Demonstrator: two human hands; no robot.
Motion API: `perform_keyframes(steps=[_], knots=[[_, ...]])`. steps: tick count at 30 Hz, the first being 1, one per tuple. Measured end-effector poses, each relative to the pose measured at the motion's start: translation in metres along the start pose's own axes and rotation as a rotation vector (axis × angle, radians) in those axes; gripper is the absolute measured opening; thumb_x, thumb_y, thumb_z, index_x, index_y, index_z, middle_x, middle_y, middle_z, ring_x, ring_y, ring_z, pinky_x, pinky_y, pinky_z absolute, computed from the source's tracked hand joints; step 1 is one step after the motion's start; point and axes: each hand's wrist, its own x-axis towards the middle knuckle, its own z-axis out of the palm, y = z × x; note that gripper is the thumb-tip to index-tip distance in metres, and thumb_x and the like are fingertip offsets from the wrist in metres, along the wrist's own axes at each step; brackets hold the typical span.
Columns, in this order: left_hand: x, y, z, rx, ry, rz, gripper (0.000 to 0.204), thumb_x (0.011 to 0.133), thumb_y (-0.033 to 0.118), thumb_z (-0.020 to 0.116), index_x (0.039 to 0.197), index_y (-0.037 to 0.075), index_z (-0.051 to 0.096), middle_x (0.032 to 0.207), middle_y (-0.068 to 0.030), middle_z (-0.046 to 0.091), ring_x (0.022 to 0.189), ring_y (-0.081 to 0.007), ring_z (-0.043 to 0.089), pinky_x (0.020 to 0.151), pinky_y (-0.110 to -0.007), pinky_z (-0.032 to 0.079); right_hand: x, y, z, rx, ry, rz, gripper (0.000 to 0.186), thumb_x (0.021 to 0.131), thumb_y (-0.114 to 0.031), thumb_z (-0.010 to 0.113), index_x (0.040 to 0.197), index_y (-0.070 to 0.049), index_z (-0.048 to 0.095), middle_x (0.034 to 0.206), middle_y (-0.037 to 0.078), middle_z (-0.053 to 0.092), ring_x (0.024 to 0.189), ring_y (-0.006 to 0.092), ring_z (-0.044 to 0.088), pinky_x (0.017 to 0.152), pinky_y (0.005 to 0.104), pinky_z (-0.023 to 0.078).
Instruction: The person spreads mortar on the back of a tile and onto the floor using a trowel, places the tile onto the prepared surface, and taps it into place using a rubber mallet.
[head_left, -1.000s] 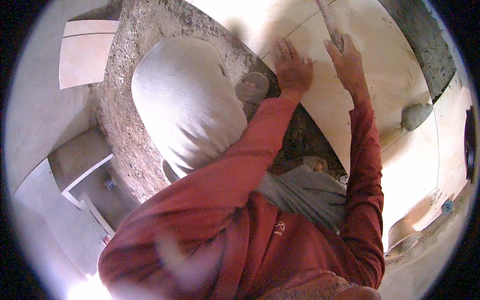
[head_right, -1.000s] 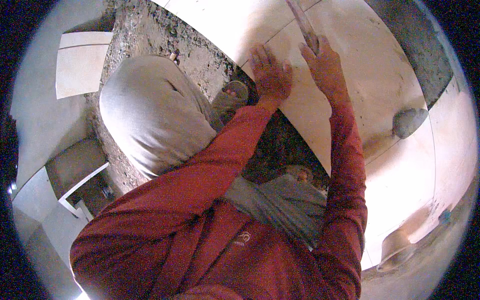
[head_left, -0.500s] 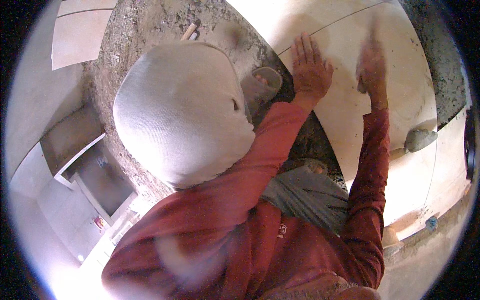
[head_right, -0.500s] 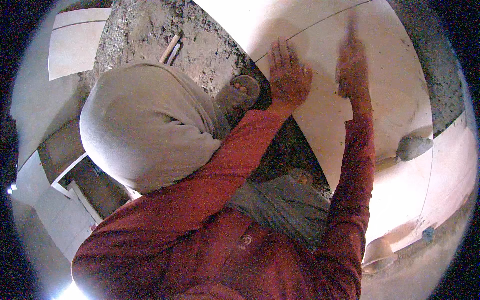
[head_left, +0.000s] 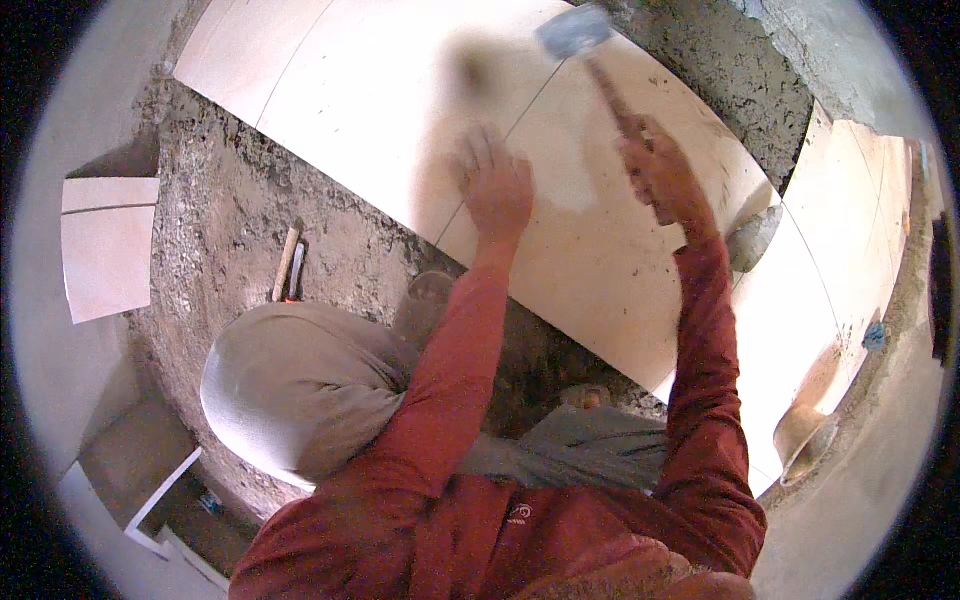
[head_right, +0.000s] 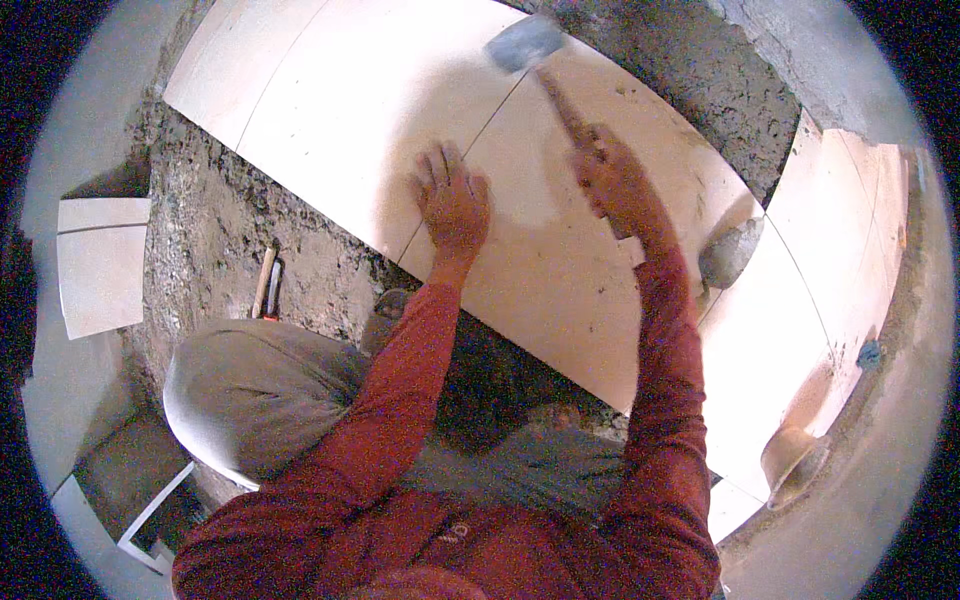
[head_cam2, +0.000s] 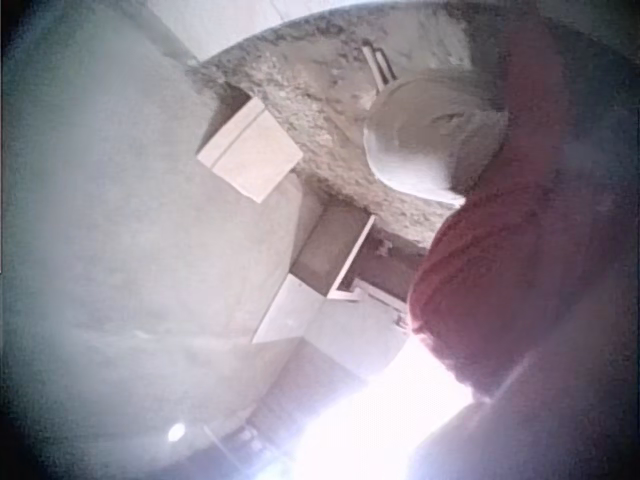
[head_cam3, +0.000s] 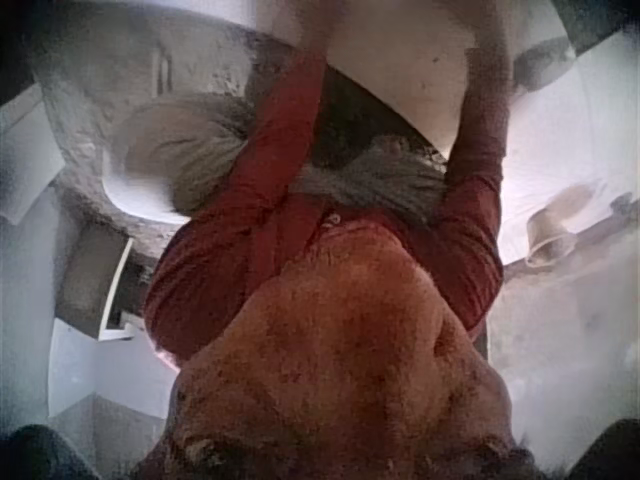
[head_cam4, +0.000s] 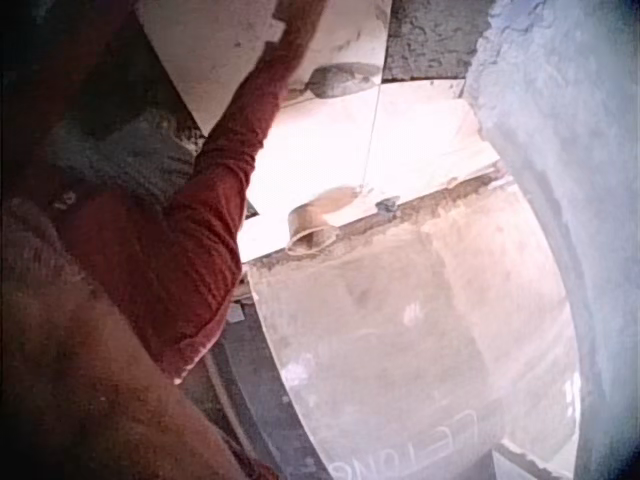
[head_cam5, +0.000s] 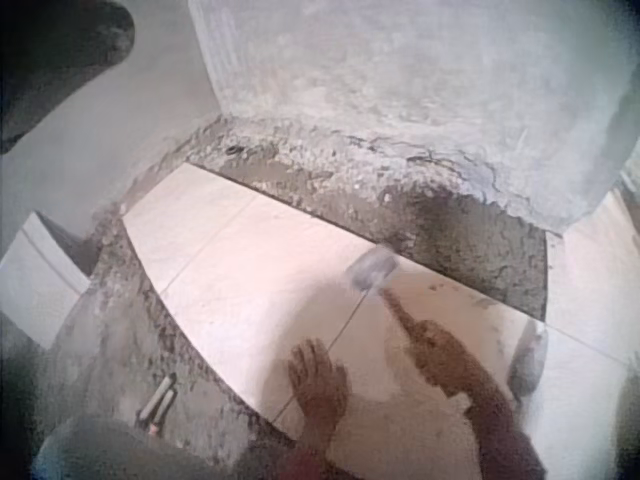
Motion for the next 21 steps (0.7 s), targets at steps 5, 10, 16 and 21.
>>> perform_keyframes(steps=[5,10,16,21], knots=[[0.021,0.022,0.000,0.057,-0.065,-0.024,0.066,0.094,0.034,0.054,0.146,-0.002,0.035,0.154,-0.0233,0.031,0.142,-0.0419,0.029,0.117,-0.055,0.019,0.039,-0.006,-0.090,-0.128,0.229,0.025,0.051,0.097,-0.047,0.055,0.137,-0.017,0.048,0.068,-0.002,0.047,0.047,0.0085,0.042,0.039,0.0261,0.036],[0.024,0.017,0.004,0.027,-0.139,-0.055,0.068,0.094,0.033,0.054,0.145,-0.006,0.033,0.154,-0.0251,0.028,0.144,-0.0418,0.025,0.118,-0.054,0.017,0.128,-0.007,-0.139,-0.244,0.285,-0.083,0.058,0.095,-0.050,0.057,0.141,-0.016,0.045,0.071,-0.001,0.049,0.048,0.0094,0.043,0.040,0.0266,0.035],[0.030,0.023,0.002,0.044,-0.172,-0.019,0.066,0.094,0.031,0.054,0.145,-0.006,0.032,0.155,-0.0250,0.026,0.145,-0.0423,0.022,0.119,-0.053,0.015,0.216,0.006,-0.157,-0.265,0.331,-0.313,0.056,0.094,-0.041,0.060,0.143,-0.019,0.044,0.074,-0.001,0.047,0.047,0.0094,0.041,0.040,0.0259,0.034],[0.026,0.018,0.002,0.051,-0.194,-0.049,0.067,0.095,0.030,0.052,0.147,-0.005,0.030,0.156,-0.0246,0.025,0.146,-0.0418,0.020,0.119,-0.053,0.013,0.199,0.004,-0.153,-0.626,0.086,-0.405,0.060,0.093,-0.035,0.060,0.147,-0.017,0.040,0.075,0.001,0.048,0.046,0.0103,0.040,0.040,0.0279,0.035]])
